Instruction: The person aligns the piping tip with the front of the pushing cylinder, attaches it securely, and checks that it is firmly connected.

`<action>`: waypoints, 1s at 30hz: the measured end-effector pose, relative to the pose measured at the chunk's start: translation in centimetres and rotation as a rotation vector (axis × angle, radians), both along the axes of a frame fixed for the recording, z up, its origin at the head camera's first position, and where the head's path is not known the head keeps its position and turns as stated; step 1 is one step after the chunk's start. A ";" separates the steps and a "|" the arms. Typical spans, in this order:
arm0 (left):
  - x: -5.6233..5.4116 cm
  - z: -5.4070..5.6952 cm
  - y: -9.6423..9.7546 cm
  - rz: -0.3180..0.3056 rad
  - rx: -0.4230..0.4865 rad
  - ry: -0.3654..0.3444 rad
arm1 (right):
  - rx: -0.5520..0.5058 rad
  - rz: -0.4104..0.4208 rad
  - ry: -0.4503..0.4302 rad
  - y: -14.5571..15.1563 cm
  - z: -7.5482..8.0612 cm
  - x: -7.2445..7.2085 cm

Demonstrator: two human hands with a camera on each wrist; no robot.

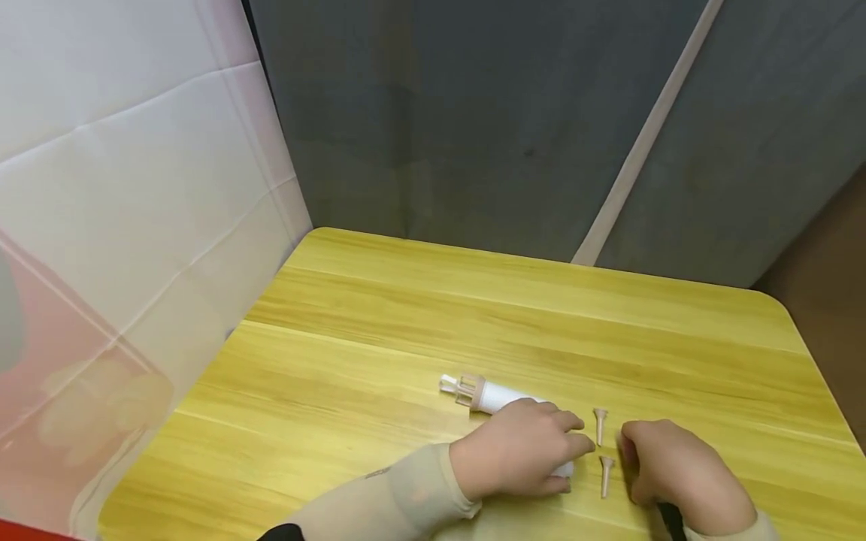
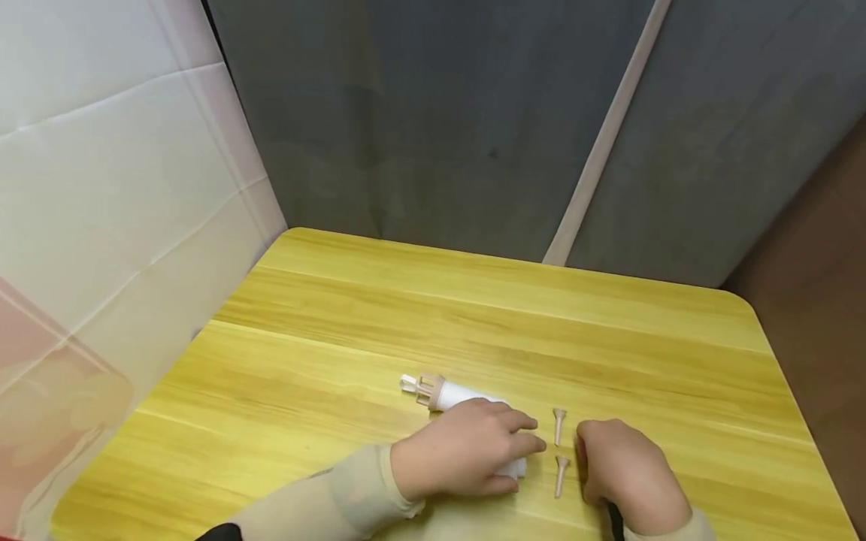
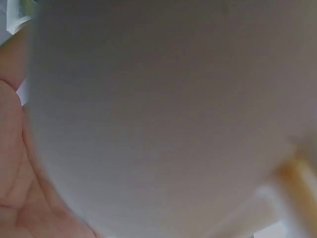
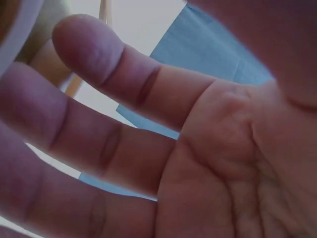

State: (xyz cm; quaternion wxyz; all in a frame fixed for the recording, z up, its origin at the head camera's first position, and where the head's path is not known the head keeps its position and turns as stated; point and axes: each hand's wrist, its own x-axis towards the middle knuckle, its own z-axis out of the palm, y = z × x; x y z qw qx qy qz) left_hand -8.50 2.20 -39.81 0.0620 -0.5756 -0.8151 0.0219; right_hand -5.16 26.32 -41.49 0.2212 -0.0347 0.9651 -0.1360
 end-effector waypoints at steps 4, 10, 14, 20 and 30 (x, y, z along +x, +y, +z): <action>0.2 -0.2 0.8 0.003 -0.010 -0.008 | 0.007 0.004 -0.004 -0.3 0.2 0.1; 0.4 -0.8 2.0 -0.001 -0.038 -0.014 | 0.013 0.008 -0.027 -0.4 0.5 0.3; 0.6 -1.3 3.0 -0.009 -0.073 -0.017 | 0.014 0.016 -0.013 -0.3 0.4 0.3; 0.8 -2.0 4.3 -0.017 -0.130 -0.046 | 0.012 0.038 0.032 -0.3 0.1 0.3; 1.1 -2.5 5.5 -0.029 -0.109 0.003 | 0.010 0.036 0.026 -0.3 0.2 0.2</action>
